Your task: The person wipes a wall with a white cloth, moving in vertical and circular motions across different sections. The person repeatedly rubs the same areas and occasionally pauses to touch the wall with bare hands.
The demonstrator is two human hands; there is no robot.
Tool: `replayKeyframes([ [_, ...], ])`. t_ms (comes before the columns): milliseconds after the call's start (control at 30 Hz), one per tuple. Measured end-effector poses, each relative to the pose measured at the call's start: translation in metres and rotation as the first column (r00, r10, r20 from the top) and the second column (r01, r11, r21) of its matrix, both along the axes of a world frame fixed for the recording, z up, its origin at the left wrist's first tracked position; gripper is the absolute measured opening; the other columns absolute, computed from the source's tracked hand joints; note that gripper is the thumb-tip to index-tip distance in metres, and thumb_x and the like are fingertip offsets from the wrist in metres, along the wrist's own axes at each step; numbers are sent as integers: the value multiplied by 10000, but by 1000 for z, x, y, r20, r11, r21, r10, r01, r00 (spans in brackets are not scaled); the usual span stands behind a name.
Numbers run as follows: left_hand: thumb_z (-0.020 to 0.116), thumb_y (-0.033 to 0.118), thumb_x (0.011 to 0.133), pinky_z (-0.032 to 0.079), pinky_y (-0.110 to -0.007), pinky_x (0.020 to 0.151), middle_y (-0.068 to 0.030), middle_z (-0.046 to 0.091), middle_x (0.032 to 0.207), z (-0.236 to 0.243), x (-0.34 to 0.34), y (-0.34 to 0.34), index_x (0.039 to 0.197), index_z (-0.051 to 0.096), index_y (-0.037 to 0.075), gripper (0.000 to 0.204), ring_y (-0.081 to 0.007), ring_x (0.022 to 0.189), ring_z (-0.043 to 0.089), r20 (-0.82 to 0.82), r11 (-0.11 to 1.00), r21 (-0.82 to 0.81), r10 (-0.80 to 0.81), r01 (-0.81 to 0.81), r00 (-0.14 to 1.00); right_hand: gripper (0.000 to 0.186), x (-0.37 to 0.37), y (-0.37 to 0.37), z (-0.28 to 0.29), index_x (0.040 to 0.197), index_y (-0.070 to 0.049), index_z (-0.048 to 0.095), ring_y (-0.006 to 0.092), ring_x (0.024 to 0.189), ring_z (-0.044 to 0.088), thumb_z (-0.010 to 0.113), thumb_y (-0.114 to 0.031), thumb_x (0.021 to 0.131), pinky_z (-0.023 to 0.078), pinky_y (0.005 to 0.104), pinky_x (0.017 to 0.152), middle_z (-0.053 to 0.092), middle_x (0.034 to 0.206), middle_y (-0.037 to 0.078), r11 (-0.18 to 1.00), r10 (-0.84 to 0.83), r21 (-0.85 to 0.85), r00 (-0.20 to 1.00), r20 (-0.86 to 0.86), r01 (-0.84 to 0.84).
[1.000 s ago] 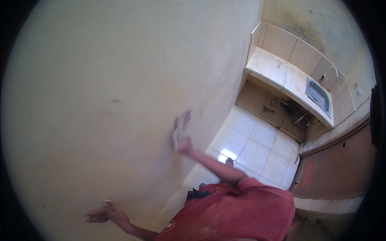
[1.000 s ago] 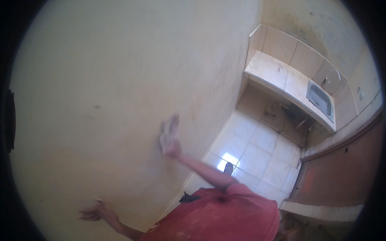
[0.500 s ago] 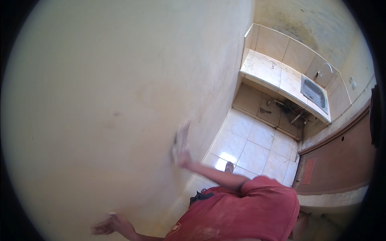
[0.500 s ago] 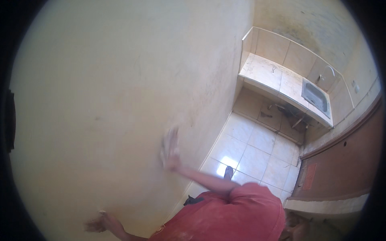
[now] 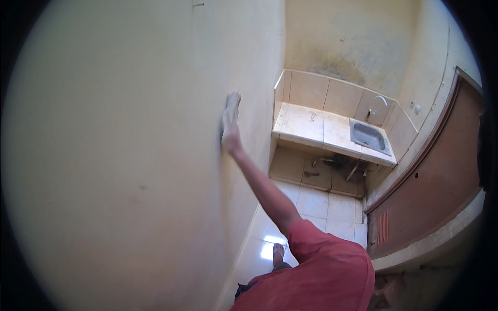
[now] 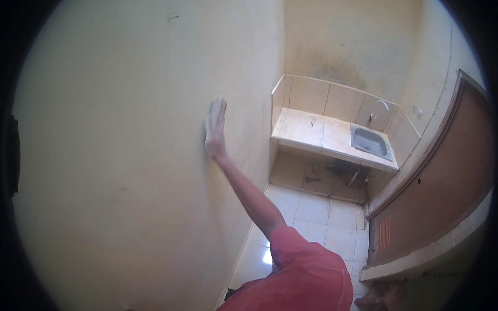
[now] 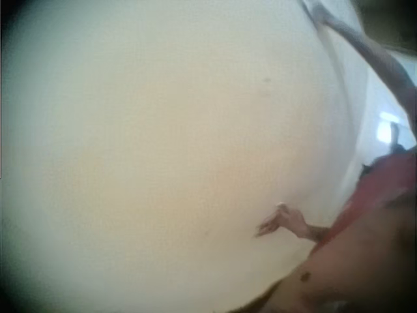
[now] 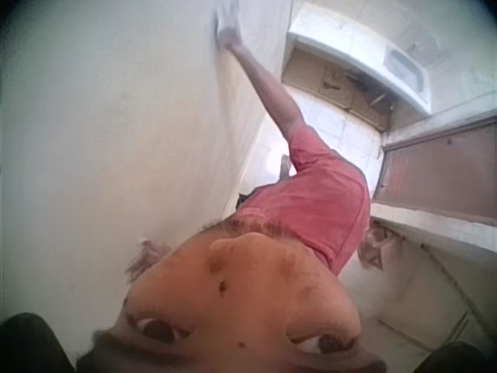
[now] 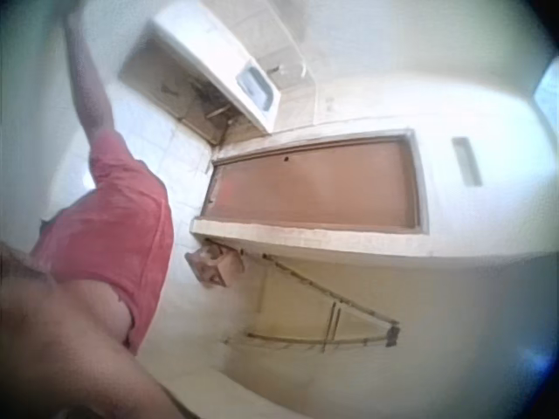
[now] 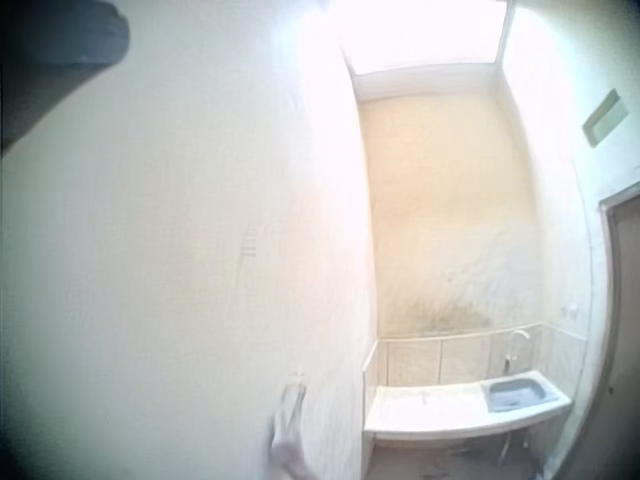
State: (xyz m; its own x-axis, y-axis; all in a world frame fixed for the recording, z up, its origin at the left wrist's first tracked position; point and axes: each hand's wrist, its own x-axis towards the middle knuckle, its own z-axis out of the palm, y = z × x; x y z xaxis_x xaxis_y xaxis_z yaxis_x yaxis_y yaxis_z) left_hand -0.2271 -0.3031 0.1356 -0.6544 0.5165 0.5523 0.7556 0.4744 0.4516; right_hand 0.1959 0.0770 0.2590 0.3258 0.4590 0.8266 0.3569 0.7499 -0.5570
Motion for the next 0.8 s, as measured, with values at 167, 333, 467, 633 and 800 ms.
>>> replayKeyframes([
  [167,391,469,1037,336,-465,1096,-329,413,1419,-11,-2,10,1389,382,-81,653,-446,1304,423,-32,999,47,16,-14,999,769,-117,-124,-209,1565,49,19,406,1514,-104,433,-27,921,-16,496,1217,-116,1629,264,992,14,-121,949,314,25],
  [333,395,470,1034,334,-462,1101,-319,402,1434,-20,-21,9,1405,369,-68,654,-439,1316,414,-63,996,67,61,-57,996,707,-157,-183,-279,1569,20,136,474,1496,-79,466,-210,987,-13,569,1200,-50,1614,314,956,179,-281,928,327,-86],
  [467,397,471,1032,333,-460,1105,-312,394,1446,-26,-39,-4,1417,359,-58,655,-434,1326,407,-89,991,70,121,-115,989,663,-90,-77,-146,1548,82,128,404,1517,-69,416,-121,986,-26,478,1222,-66,1626,283,999,8,33,987,161,-14],
  [633,401,472,1029,331,-457,1110,-302,383,1460,-33,-53,-4,1432,346,-45,658,-428,1339,398,-127,977,114,192,-178,973,625,-42,-36,-68,1559,52,69,318,1529,-76,344,-157,1038,-20,416,1232,-57,1649,210,999,-28,-43,992,122,33],
  [800,405,473,1026,330,-454,1115,-292,372,1475,-37,-61,-7,1447,333,-33,662,-422,1352,390,-221,940,193,322,-282,921,713,-114,-73,-119,1566,-16,6,307,1520,-68,353,-325,1025,-20,456,1219,-70,1647,165,993,40,109,995,92,-50],
])
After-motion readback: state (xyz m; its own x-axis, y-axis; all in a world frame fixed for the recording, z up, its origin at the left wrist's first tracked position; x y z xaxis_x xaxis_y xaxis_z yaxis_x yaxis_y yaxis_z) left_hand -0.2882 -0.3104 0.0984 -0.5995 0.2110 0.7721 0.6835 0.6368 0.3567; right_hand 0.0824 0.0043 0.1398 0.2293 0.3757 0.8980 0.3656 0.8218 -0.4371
